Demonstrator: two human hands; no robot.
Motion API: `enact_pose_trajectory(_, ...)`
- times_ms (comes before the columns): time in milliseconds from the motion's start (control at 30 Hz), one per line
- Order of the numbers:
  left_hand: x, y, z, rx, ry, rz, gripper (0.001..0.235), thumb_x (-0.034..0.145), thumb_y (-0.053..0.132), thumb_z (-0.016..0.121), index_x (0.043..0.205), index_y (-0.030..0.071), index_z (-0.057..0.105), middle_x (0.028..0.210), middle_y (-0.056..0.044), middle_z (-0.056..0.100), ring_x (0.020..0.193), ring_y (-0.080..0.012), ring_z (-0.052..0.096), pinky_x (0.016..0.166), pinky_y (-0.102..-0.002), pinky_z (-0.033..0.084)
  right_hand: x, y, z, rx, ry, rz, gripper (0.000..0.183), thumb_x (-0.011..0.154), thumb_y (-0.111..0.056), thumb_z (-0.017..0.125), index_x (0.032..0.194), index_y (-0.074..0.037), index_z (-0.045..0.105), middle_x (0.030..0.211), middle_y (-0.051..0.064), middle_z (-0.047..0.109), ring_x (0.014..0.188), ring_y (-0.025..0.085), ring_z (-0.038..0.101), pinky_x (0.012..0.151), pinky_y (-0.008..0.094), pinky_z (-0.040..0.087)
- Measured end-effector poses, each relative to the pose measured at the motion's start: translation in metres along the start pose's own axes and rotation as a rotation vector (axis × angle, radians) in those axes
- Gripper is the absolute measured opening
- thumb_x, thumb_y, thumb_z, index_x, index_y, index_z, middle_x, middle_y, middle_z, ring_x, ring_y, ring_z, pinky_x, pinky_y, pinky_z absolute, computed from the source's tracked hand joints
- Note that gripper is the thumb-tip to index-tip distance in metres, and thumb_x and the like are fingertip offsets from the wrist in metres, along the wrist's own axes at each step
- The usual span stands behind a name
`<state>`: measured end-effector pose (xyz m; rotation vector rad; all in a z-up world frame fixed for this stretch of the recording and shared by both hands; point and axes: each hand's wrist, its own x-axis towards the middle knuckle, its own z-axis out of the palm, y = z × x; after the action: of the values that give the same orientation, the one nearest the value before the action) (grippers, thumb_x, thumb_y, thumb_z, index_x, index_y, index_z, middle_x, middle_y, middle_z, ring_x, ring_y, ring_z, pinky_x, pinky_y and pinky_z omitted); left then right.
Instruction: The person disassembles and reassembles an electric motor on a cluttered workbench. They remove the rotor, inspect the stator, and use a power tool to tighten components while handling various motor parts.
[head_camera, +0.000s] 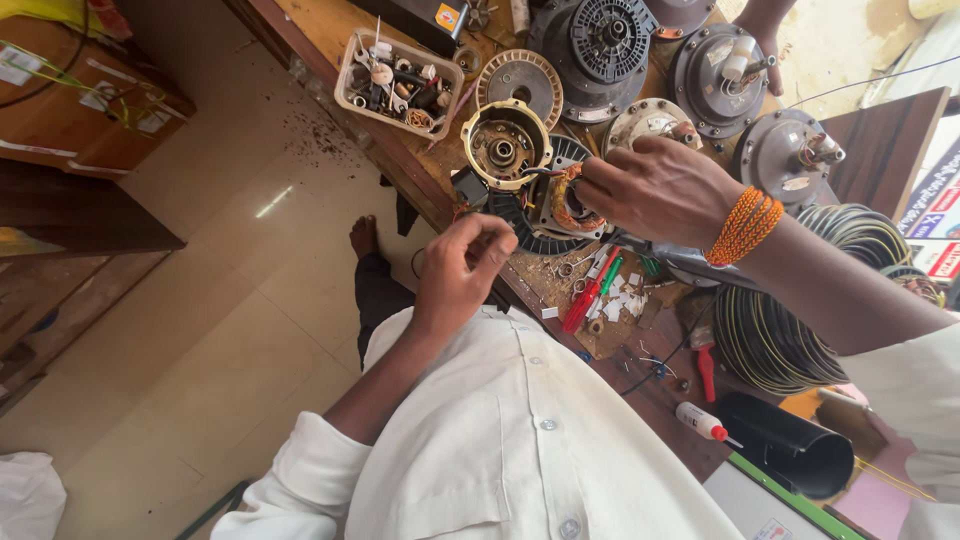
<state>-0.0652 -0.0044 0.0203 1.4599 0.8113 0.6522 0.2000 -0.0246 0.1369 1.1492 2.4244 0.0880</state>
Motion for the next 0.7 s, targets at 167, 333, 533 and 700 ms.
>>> enact_pose_trajectory(167,0.014,0.013,-0.016,-0.178,0.063,0.075,0.034,0.106,0.038,0.058,0.105,0.006,0.068,0.082,-0.001,0.067,0.074,-0.0073,0.064,0.068,-0.025,0.052,0.0,-0.005,0.004,0.012,0.021,0.052,0.012,0.092,-0.02,0.07,0.096,-0.01,0.064,0.086,0.0,0.062,0.078,0.013,0.064,0.071,0.03,0.055)
enact_pose_trajectory(333,0.018,0.016,-0.027,-0.196,0.067,0.028,0.031,0.106,0.034,0.057,0.103,0.006,0.069,0.08,-0.002,0.067,0.073,-0.0088,0.064,0.067,-0.026,0.051,-0.005,-0.008,0.004,0.101,-0.02,0.142,0.018,0.094,-0.028,0.069,0.098,-0.011,0.063,0.085,0.001,0.063,0.079,0.015,0.066,0.072,0.033,0.054)
enact_pose_trajectory(533,0.041,0.037,-0.035,0.269,-0.029,0.177,0.021,0.095,0.022,0.076,0.11,0.009,0.069,0.103,-0.006,0.068,0.094,-0.0198,0.063,0.084,-0.034,0.051,-0.015,-0.001,-0.001,0.093,0.172,0.072,0.03,0.084,-0.021,0.072,0.11,-0.009,0.065,0.095,0.001,0.067,0.085,0.015,0.067,0.073,0.03,0.056)
enact_pose_trajectory(700,0.079,0.055,-0.014,0.64,-0.313,0.537,0.081,0.069,0.037,0.09,0.14,0.012,0.06,0.139,-0.01,0.053,0.135,-0.0284,0.04,0.108,-0.05,0.036,-0.007,-0.003,0.002,0.072,0.133,0.054,0.02,0.084,-0.022,0.071,0.097,-0.009,0.063,0.093,0.001,0.066,0.086,0.015,0.068,0.073,0.029,0.058)
